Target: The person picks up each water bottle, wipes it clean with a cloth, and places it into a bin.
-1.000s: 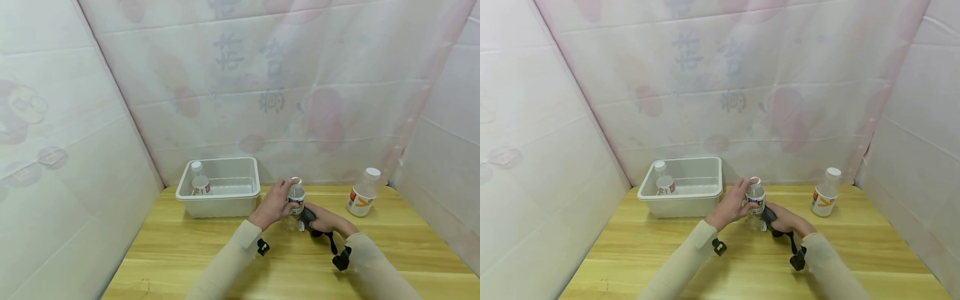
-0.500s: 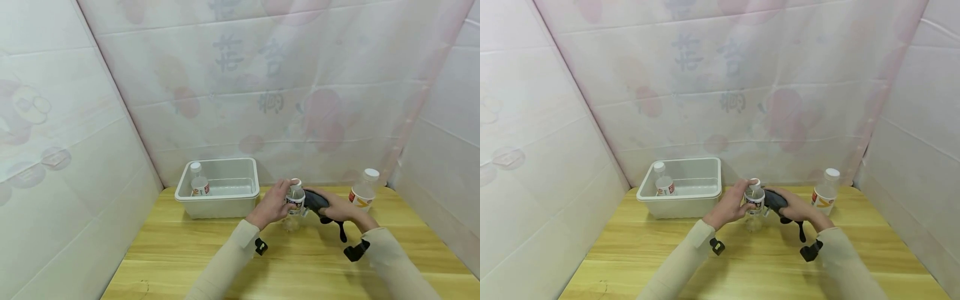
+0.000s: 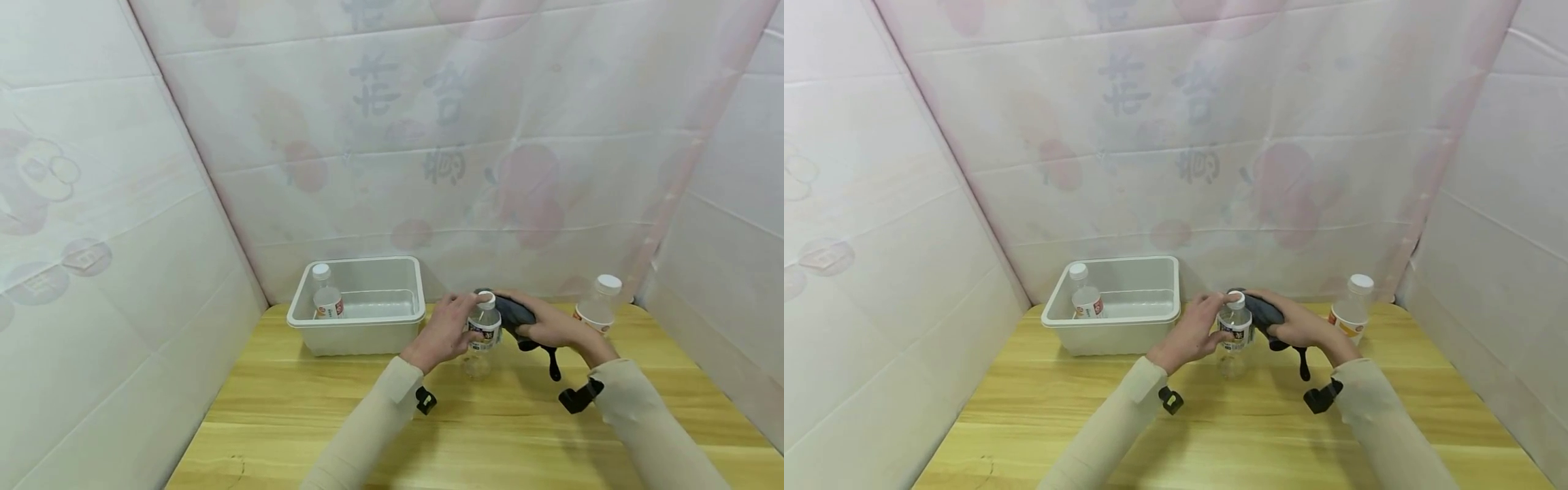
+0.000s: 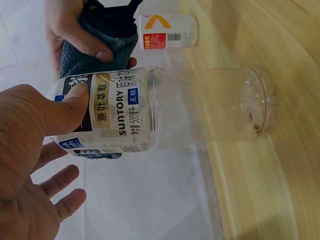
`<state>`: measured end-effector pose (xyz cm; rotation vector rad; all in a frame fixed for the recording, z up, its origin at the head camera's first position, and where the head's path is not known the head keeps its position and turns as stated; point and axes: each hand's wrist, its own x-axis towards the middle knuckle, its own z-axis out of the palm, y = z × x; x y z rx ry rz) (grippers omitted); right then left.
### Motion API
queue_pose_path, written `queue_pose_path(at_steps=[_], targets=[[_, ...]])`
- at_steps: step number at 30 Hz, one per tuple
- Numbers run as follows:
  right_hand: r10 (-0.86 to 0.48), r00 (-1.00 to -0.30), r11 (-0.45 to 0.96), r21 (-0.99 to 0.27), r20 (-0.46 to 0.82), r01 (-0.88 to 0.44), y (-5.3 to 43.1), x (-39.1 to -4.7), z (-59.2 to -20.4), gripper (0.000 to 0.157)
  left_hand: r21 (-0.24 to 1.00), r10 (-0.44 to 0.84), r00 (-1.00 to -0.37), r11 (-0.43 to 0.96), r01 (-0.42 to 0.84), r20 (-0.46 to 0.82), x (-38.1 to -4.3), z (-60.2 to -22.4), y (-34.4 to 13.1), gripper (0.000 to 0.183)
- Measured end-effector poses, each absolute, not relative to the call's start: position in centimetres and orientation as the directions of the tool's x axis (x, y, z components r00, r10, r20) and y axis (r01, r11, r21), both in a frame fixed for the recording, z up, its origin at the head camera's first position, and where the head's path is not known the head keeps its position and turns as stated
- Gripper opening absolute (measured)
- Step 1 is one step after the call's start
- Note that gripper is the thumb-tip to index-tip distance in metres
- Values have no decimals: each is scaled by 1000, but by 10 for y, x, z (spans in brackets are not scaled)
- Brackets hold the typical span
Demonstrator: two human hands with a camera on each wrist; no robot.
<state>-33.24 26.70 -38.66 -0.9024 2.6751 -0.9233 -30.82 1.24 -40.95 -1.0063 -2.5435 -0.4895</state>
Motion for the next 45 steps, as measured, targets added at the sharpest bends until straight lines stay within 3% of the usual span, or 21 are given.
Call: queue_pose_path(at_steps=[31,40,45], targets=[[-605,-796,602,-643,20,-473,262,-339,-384,75,323,592,-694,617,717,410,-309,-408,10,74],[-656,-754,599,-584,34,-547,258,-341,-392,72,156,557,-627,667,728,545,-307,-414,27,69],[-653,-756,597,-594,31,-540,256,-340,-393,68,167,539,-650,687,707,535,-306,-414,28,75]])
